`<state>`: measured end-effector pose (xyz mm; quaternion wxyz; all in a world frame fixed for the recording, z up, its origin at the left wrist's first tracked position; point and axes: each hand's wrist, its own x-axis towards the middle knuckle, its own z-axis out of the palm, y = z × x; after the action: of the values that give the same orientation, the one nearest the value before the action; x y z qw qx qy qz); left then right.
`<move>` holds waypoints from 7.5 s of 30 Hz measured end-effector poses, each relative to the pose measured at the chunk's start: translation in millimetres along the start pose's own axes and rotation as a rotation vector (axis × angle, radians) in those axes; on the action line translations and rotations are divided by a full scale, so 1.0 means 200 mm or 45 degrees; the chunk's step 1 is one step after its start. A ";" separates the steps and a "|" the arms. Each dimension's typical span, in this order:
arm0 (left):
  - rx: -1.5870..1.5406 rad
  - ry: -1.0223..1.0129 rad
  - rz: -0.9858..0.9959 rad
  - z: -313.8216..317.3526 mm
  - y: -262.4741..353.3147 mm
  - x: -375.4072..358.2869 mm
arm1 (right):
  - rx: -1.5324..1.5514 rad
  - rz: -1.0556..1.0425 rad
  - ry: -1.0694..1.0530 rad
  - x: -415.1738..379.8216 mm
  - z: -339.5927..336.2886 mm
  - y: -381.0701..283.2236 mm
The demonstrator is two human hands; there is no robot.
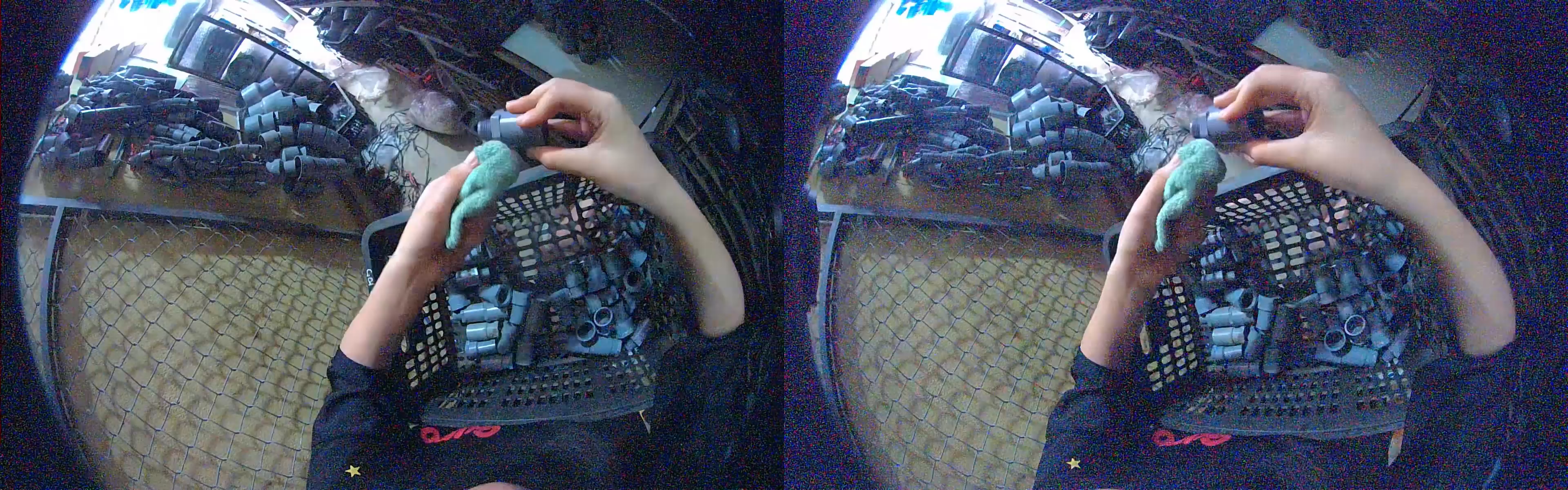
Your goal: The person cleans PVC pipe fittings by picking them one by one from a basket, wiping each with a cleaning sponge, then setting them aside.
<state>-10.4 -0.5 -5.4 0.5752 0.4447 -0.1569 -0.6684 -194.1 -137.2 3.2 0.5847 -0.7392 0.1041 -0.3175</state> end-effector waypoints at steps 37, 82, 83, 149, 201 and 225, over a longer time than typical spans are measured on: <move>0.925 0.131 0.244 -0.09 0.00 0.01 | -1.716 0.412 0.191 0.76 -0.53 0.93; 0.758 0.150 0.146 -0.30 0.06 0.05 | -1.814 1.447 -0.309 0.98 -0.14 0.80; 0.773 0.149 0.149 -0.30 0.06 0.05 | -1.817 1.457 -0.394 0.99 -0.17 0.82; 1.659 0.358 1.814 -0.04 0.03 -0.04 | 0.417 0.579 -0.133 -0.03 0.15 -0.05; 2.168 0.187 2.124 0.04 0.00 -0.04 | 0.849 0.690 0.323 -0.09 0.21 -0.06; 2.169 0.306 2.191 0.01 -0.02 -0.05 | 0.662 0.588 0.340 -0.09 0.17 -0.14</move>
<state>-14.7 8.6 -3.6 0.3655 0.4897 -0.7350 0.2939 -194.0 -93.4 19.6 0.7904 -0.4752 0.2594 -0.2868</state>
